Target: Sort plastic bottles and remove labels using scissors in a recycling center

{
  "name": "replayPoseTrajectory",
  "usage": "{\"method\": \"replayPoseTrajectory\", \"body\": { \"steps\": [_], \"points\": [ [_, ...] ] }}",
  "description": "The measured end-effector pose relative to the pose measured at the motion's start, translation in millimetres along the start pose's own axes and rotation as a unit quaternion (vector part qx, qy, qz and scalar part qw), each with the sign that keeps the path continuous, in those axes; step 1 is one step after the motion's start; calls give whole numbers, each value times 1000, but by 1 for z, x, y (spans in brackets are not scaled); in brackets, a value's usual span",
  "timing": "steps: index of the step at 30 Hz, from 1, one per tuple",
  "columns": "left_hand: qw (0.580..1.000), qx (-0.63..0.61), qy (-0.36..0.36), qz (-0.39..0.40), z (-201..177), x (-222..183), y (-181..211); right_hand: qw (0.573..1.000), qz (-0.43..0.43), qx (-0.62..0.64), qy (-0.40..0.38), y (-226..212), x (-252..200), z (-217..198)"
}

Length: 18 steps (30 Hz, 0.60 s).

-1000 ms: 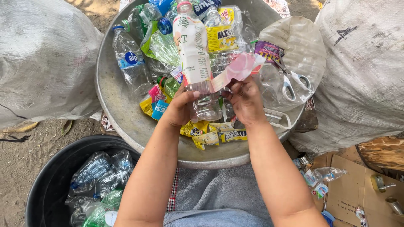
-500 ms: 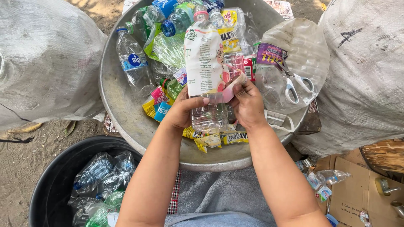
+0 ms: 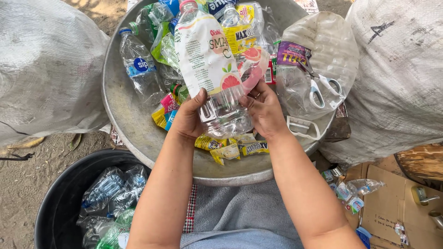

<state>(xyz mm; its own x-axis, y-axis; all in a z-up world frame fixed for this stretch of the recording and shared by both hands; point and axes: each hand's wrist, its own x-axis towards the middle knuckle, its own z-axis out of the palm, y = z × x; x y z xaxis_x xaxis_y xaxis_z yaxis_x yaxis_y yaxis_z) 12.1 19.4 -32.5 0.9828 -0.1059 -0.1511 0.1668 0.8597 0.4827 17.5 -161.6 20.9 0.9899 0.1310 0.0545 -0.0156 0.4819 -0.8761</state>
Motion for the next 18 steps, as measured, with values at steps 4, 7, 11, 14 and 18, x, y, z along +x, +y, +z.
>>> {"method": "replayPoseTrajectory", "body": {
  "steps": [4,7,11,14,18],
  "points": [
    [991,96,60,66,11,0,-2,997,-32,-8,68,16,8,-21],
    [949,279,20,147,16,-3,1,995,-60,-7,76,16,12,-23],
    [907,386,-33,168,49,-18,10,989,-96,-108,40,27,12,-33],
    [890,415,-47,180,34,-10,5,987,-97,-126,19,25,10,-30],
    [846,488,-9,213,26,-7,5,986,-100,-136,9,21,8,-26]
  ]
}}
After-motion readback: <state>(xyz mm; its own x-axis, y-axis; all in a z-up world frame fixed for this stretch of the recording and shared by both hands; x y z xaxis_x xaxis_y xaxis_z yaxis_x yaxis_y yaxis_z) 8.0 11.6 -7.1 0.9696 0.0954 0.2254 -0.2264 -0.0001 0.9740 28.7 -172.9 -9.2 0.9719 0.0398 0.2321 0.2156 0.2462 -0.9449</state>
